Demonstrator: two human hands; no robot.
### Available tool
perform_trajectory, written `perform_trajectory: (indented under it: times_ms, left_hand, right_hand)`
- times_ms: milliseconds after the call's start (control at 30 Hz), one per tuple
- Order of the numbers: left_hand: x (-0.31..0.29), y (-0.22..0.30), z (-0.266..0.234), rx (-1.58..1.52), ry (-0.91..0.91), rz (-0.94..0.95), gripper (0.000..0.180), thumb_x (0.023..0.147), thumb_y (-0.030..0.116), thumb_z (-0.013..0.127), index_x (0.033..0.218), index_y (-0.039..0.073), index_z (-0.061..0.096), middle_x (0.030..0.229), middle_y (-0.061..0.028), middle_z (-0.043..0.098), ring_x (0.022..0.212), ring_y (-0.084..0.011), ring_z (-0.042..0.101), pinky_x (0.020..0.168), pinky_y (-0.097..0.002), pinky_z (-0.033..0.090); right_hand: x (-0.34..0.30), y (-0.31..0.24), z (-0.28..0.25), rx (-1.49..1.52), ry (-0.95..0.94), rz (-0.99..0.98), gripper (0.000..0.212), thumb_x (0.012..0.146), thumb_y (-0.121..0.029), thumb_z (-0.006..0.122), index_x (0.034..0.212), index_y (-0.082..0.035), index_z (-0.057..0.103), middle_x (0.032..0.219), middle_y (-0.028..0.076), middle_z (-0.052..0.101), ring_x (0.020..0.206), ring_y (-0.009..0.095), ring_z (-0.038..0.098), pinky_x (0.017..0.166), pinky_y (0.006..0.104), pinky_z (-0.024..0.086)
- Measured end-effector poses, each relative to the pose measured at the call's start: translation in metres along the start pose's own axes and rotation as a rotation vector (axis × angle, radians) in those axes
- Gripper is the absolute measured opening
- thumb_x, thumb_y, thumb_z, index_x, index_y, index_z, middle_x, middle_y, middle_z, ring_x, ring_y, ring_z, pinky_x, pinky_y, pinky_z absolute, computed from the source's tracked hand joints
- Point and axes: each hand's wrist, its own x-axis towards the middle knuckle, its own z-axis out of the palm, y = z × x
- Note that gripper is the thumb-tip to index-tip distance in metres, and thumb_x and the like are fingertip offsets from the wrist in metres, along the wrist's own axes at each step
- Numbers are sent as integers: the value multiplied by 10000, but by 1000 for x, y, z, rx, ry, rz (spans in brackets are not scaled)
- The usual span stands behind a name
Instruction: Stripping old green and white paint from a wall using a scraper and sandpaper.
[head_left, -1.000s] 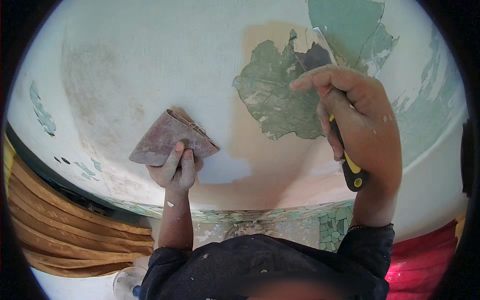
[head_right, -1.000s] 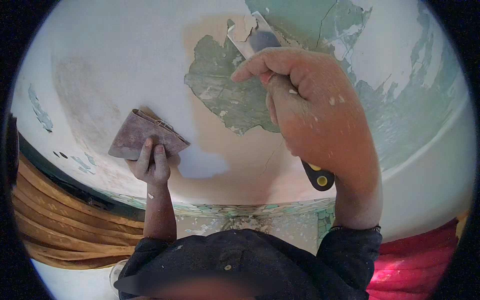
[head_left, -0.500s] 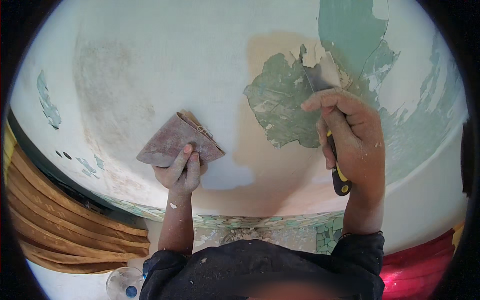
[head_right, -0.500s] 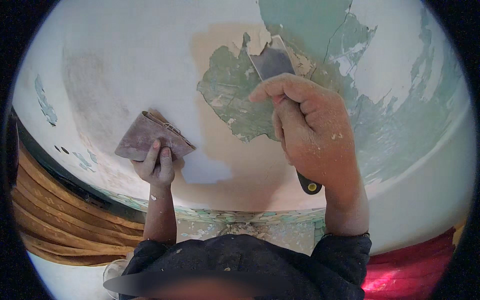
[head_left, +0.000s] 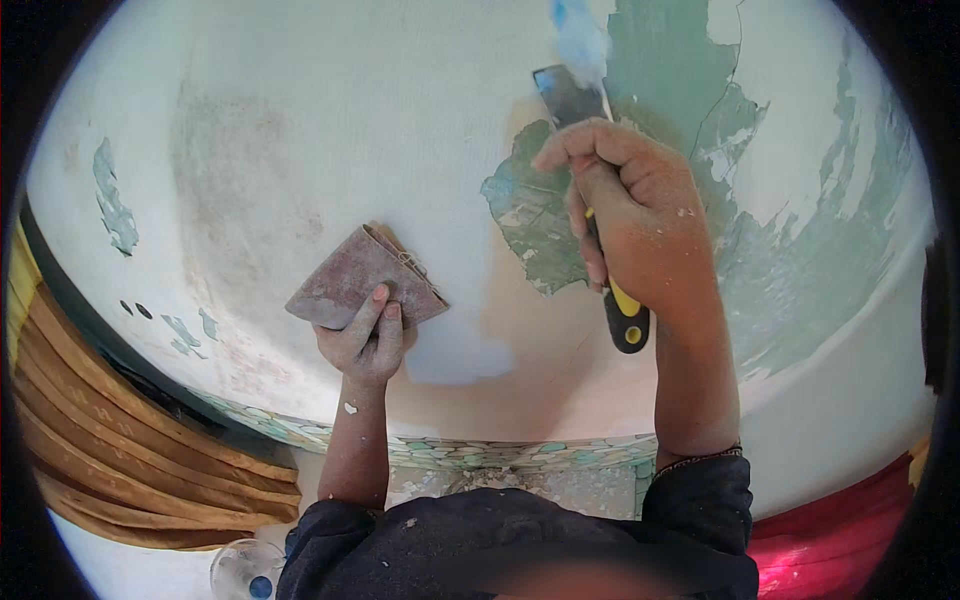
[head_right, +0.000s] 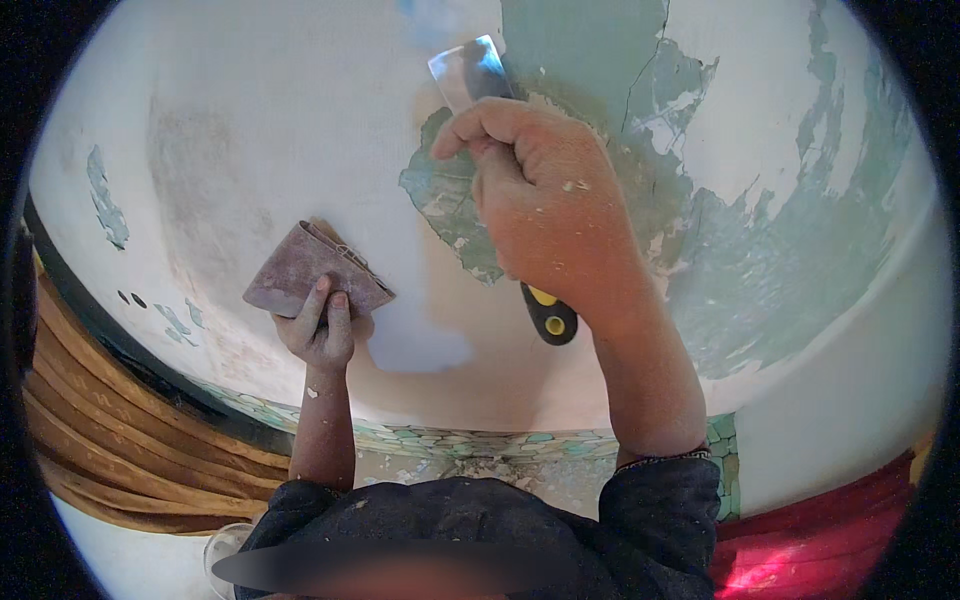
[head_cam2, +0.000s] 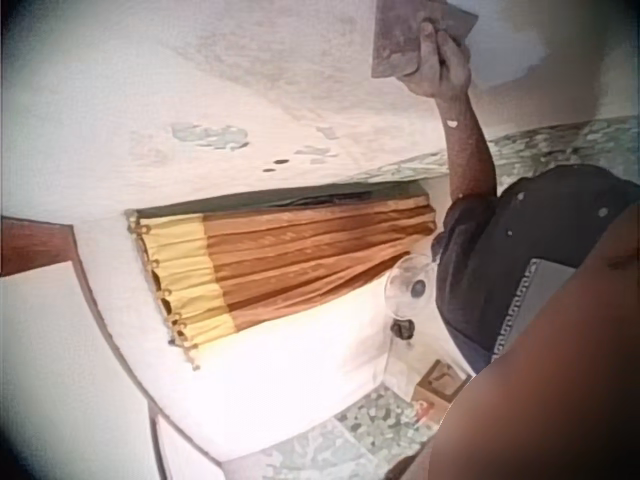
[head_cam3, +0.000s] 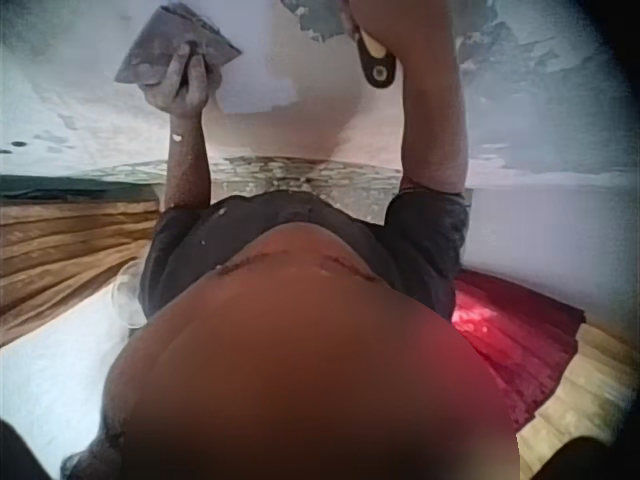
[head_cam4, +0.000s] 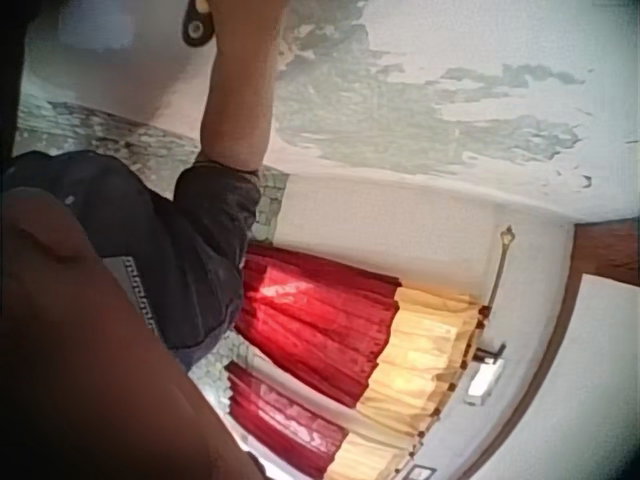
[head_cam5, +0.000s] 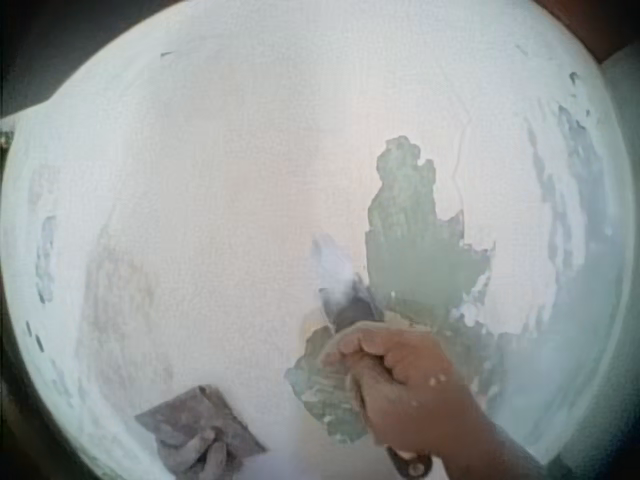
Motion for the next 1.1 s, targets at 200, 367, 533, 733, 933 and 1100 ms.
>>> perform_trajectory:
  times_ms: [200,367,533,733,933,1100]
  left_hand:
    - [0,-2,-4,51,21,12,235,719,2,738,944,66,761,980,-158,685,866,-300,653,774,-383,525]
    - [-2,-5,-7,38,-3,-1,237,716,4,737,944,65,761,978,-155,685,863,-290,653,777,-378,522]
    - [-1,0,-3,32,-1,1,252,713,0,731,954,68,759,981,-156,685,860,-293,654,785,-380,523]
    - [-5,-6,-5,16,12,11,276,711,-10,730,966,91,762,1063,-168,655,921,-313,638,804,-385,521]
    - [-6,-7,-2,41,0,-4,283,704,-2,751,971,91,763,1057,-177,660,919,-317,641,805,-388,520]
    - [-6,-5,-12,46,-15,-28,261,720,-2,739,963,90,765,1052,-175,666,915,-317,643,805,-389,520]
  right_hand:
    - [-36,13,17,186,-13,170,240,980,-3,379,974,-27,618,552,8,477,372,61,413,359,216,344]
    - [-73,32,37,286,137,176,235,1007,-30,399,978,-50,631,563,0,493,399,43,443,372,227,315]
    - [-68,23,32,287,125,230,231,1007,-18,393,990,-34,623,603,22,506,390,71,455,365,217,362]
    - [-50,0,35,360,130,314,219,986,-13,401,976,-32,618,595,28,503,382,75,451,363,223,361]
    - [-44,14,36,212,134,224,227,984,-5,385,956,-34,609,588,22,503,369,71,437,356,226,342]
    - [-50,16,42,268,126,176,229,976,0,388,966,-36,614,587,25,503,366,71,434,352,230,350]
